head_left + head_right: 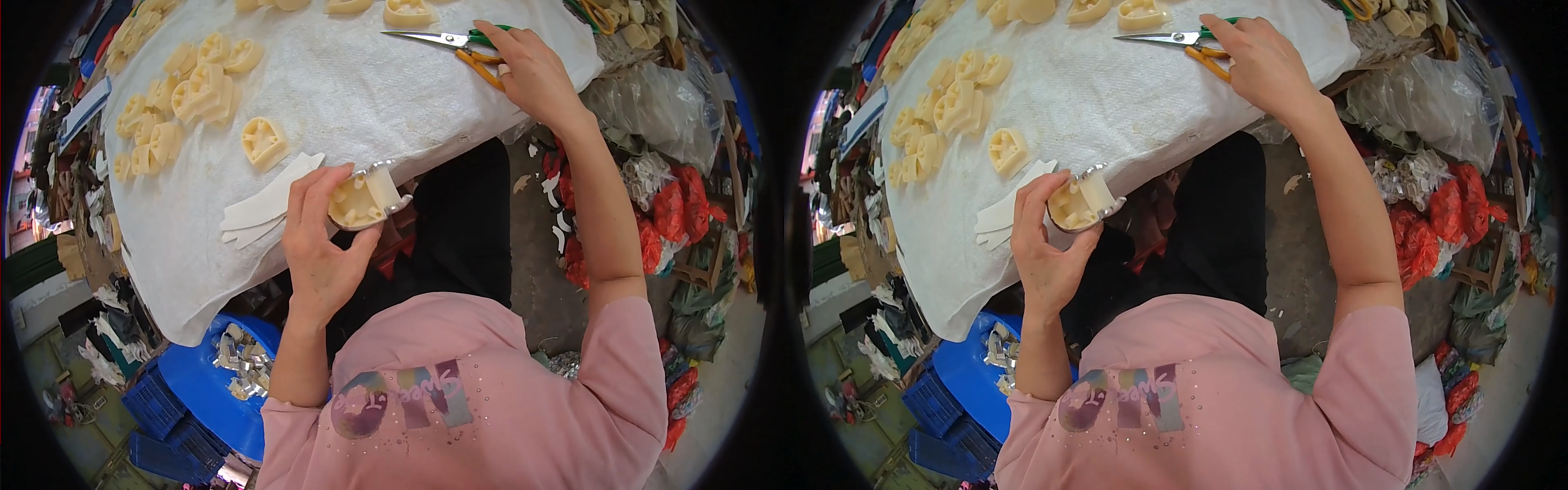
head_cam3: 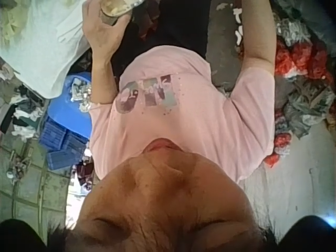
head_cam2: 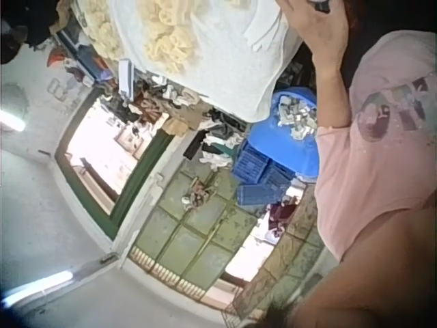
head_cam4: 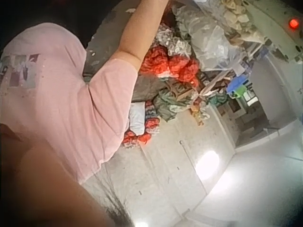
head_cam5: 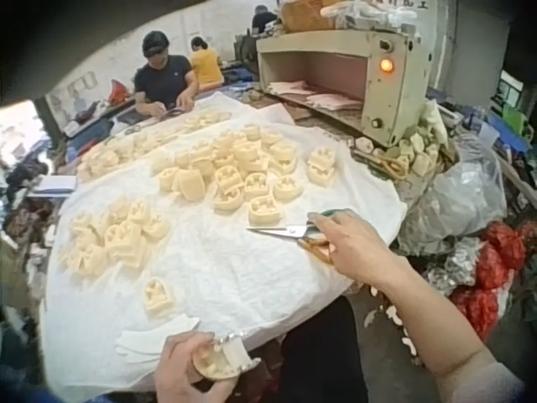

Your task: Trim and assemble small plastic shoe components at a workbench.

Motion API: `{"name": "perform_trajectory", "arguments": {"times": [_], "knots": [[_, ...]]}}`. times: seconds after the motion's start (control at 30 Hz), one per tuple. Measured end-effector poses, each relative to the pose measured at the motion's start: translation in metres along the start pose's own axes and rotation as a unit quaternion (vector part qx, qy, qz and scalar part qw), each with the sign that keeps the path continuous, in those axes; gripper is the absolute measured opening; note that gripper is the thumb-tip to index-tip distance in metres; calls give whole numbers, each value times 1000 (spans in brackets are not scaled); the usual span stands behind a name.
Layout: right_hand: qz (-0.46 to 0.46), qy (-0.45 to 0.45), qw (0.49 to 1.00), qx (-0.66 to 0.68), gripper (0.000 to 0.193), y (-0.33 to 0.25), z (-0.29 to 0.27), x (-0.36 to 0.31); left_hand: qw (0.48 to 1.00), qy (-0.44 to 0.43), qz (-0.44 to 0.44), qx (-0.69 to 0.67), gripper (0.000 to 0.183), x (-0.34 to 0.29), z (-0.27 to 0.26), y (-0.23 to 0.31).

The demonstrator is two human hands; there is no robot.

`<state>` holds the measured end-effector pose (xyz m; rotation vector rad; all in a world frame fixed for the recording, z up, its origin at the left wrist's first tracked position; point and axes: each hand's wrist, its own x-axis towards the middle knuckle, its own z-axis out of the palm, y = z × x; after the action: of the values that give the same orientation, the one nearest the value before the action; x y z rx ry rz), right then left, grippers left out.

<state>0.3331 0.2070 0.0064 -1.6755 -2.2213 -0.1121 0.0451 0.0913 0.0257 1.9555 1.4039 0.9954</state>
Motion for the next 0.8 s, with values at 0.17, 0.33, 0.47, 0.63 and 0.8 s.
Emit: {"name": "perform_trajectory", "arguments": {"times": [0.17,0.33,0.47,0.63,0.8], "knots": [[20,66,996,56,59,-5,-13,-19,996,13,31,80,54,10,9,-1],[97,-38,934,342,63,-41,-31,-80,985,-13,64,157,55,19,13,0],[160,-196,849,464,74,-67,-37,-123,986,-16,86,143,56,32,24,0],[126,-193,791,567,64,-69,-14,-153,981,-84,53,167,59,39,27,-2],[109,-295,702,639,42,-65,-23,-131,980,-91,36,174,60,39,25,-1]]}}
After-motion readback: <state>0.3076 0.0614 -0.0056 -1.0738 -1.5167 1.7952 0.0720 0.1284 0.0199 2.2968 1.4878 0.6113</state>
